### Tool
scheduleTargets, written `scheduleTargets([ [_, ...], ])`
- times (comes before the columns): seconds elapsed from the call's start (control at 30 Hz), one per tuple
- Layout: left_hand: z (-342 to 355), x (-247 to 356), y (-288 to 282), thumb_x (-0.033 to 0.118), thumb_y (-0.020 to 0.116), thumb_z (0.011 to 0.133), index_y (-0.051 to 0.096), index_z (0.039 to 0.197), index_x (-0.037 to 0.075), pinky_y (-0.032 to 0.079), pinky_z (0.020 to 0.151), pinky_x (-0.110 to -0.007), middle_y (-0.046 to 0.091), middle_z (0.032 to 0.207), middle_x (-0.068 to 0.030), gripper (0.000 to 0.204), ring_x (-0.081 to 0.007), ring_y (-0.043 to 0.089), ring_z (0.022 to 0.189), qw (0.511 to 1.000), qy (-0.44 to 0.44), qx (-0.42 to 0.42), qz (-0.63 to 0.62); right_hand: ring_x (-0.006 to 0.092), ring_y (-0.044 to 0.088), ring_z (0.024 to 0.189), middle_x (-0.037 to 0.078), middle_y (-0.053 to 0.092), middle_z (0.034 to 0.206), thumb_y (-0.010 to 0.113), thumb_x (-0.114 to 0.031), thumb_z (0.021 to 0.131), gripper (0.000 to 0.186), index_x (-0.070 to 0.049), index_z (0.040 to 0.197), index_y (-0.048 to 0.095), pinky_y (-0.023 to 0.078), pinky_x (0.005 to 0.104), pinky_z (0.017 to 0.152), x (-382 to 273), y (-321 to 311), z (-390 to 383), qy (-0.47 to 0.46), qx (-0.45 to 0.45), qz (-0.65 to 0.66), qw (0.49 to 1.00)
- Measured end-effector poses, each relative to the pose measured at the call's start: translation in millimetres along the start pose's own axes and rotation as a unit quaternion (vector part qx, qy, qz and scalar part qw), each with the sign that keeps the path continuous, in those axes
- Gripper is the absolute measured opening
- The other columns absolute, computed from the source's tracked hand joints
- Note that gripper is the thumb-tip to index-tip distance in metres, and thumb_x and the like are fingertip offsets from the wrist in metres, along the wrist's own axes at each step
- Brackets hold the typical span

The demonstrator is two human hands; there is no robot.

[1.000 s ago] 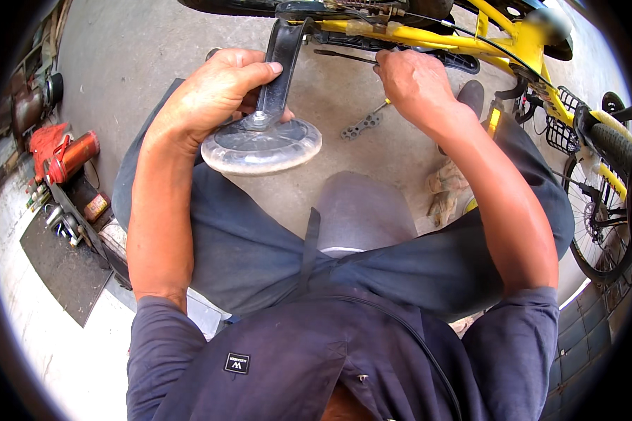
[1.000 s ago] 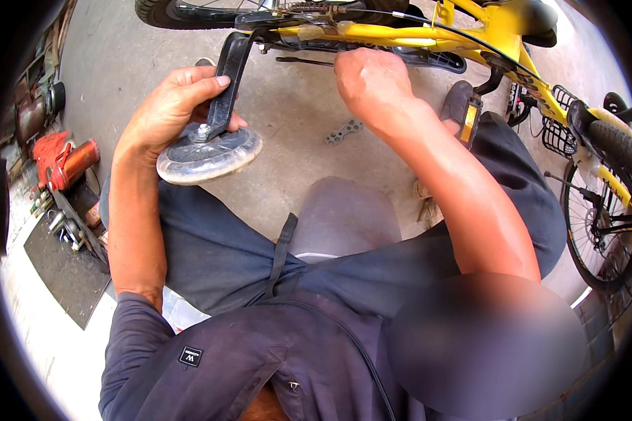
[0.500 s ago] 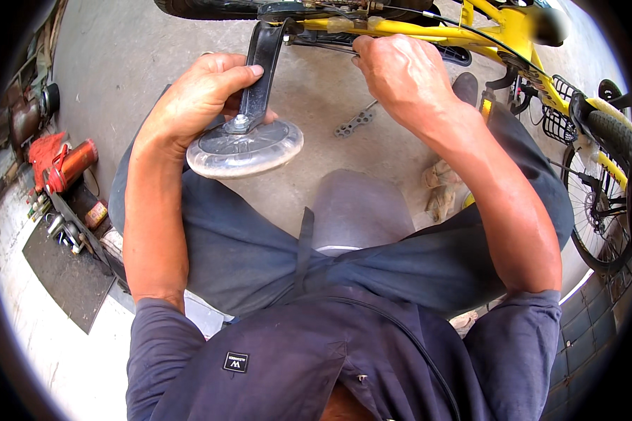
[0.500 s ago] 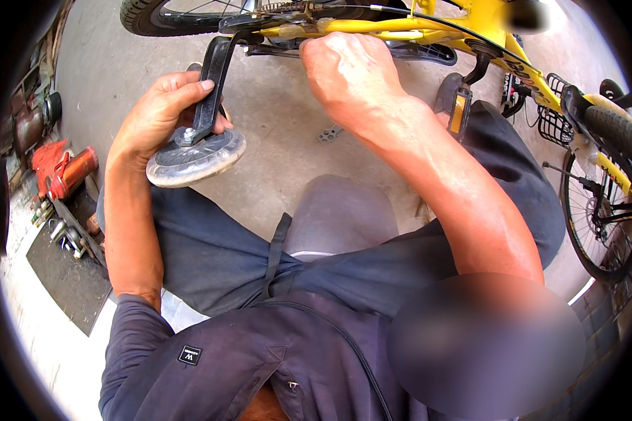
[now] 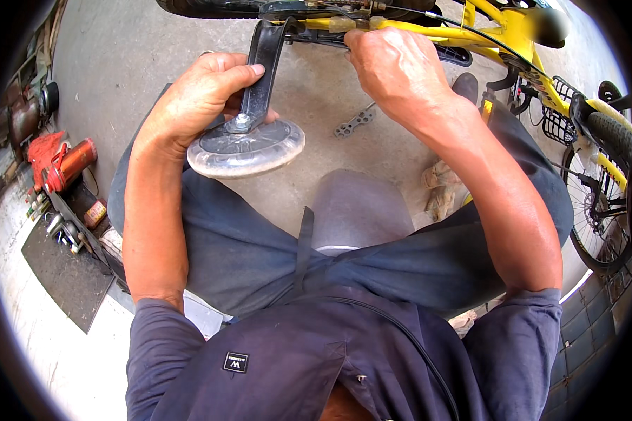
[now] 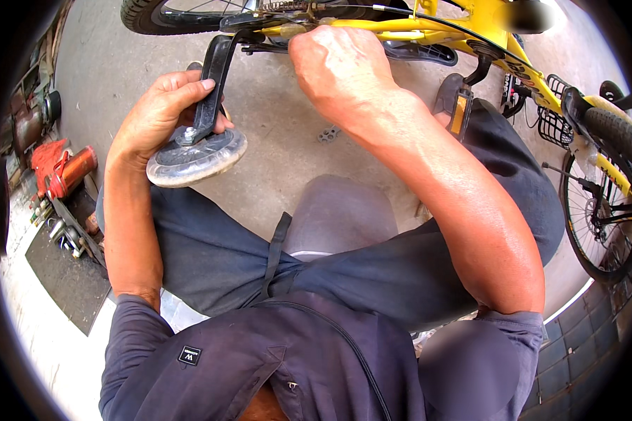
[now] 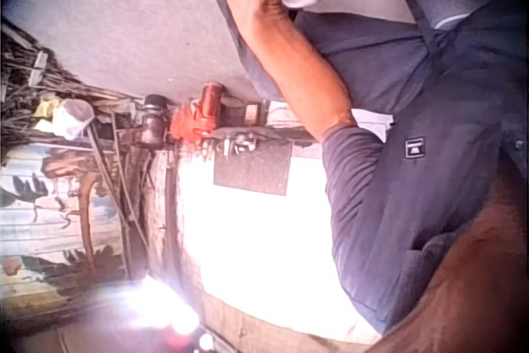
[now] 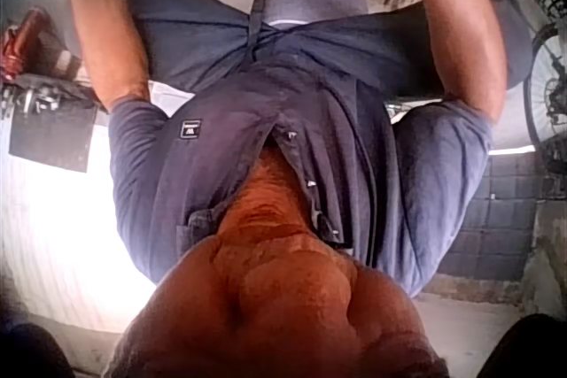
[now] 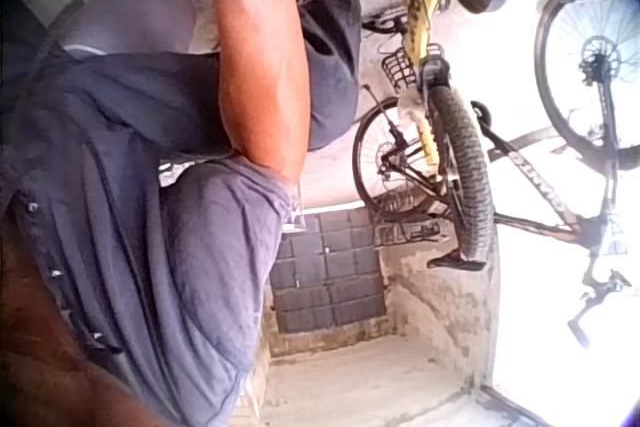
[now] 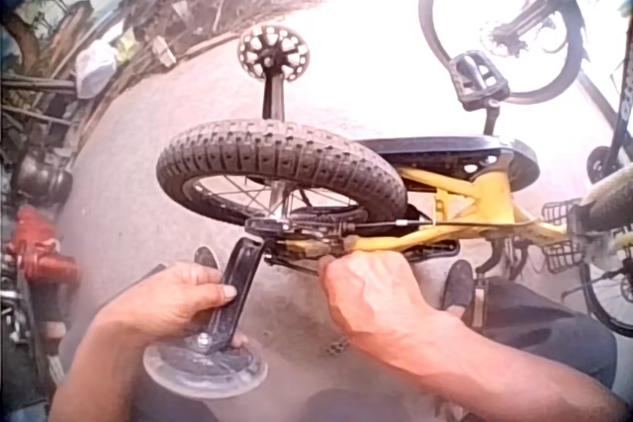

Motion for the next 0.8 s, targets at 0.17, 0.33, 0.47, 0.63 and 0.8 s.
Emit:
scheduleTargets([
  [0.17, -1.2, 1.1, 2.6, 0.019, 0.052, 0.098, 0.056, 0.094, -0.001, 0.057, 0.072, -0.03, 0.065, 0.079, -0.0117, 0.02, -0.0175, 0.068, 0.07, 1.0, -0.001, 0.003, -0.011, 0.0361, 0.068, 0.076, 0.02, 0.068, 0.077, 0.056, -0.012, 0.078, 0.016, -0.003, 0.075, 0.07, 0.053, 0.0442, 0.068, -5.8, -5.6, 0.3, -0.013, -0.003, -0.004, 1.0],
  [0.33, -0.5, 0.8, 2.3, 0.019, 0.052, 0.098, 0.056, 0.095, -0.001, 0.056, 0.071, -0.03, 0.065, 0.08, -0.0112, 0.02, -0.017, 0.068, 0.069, 1.0, -0.005, 0.007, -0.009, 0.0354, 0.068, 0.078, 0.019, 0.069, 0.08, 0.056, -0.011, 0.079, 0.016, -0.003, 0.077, 0.07, 0.053, 0.0434, 0.069, -14.6, -10.8, 2.7, -0.013, -0.012, 0.001, 1.0],
  [0.47, 0.0, 0.4, 0.9, 0.018, 0.052, 0.098, 0.056, 0.095, -0.001, 0.056, 0.071, -0.03, 0.065, 0.08, -0.0109, 0.02, -0.0167, 0.068, 0.069, 1.0, -0.006, 0.006, 0.0, 0.0347, 0.069, 0.078, 0.019, 0.069, 0.08, 0.055, -0.011, 0.079, 0.016, -0.003, 0.077, 0.069, 0.053, 0.0432, 0.07, -21.2, -9.9, 6.0, -0.04, 0.027, 0.047, 0.998],
  [0.63, -0.3, 1.1, 0.8, 0.019, 0.052, 0.098, 0.056, 0.095, -0.001, 0.056, 0.071, -0.03, 0.065, 0.08, -0.0107, 0.02, -0.0167, 0.067, 0.07, 1.0, -0.009, 0.004, 0.007, 0.0347, 0.069, 0.075, 0.02, 0.068, 0.076, 0.056, -0.012, 0.078, 0.016, -0.002, 0.076, 0.069, 0.054, 0.0435, 0.068, -26.0, -12.1, 11.7, -0.051, 0.038, 0.058, 0.996],
  [0.8, 0.4, 0.0, -0.4, 0.019, 0.052, 0.098, 0.056, 0.096, -0.001, 0.056, 0.071, -0.029, 0.065, 0.08, -0.0109, 0.02, -0.0167, 0.067, 0.07, 1.0, -0.001, 0.004, 0.02, 0.0346, 0.069, 0.076, 0.02, 0.068, 0.076, 0.057, -0.012, 0.077, 0.016, -0.003, 0.076, 0.07, 0.054, 0.0427, 0.068, -24.8, -13.2, 13.9, -0.041, 0.045, 0.03, 0.998],
])
Point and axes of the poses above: each hand's wrist, its own z-axis towards the middle knuckle, its own y-axis out of the palm, x = y × z, the point moved 2 cm from there along z, towards the middle knuckle
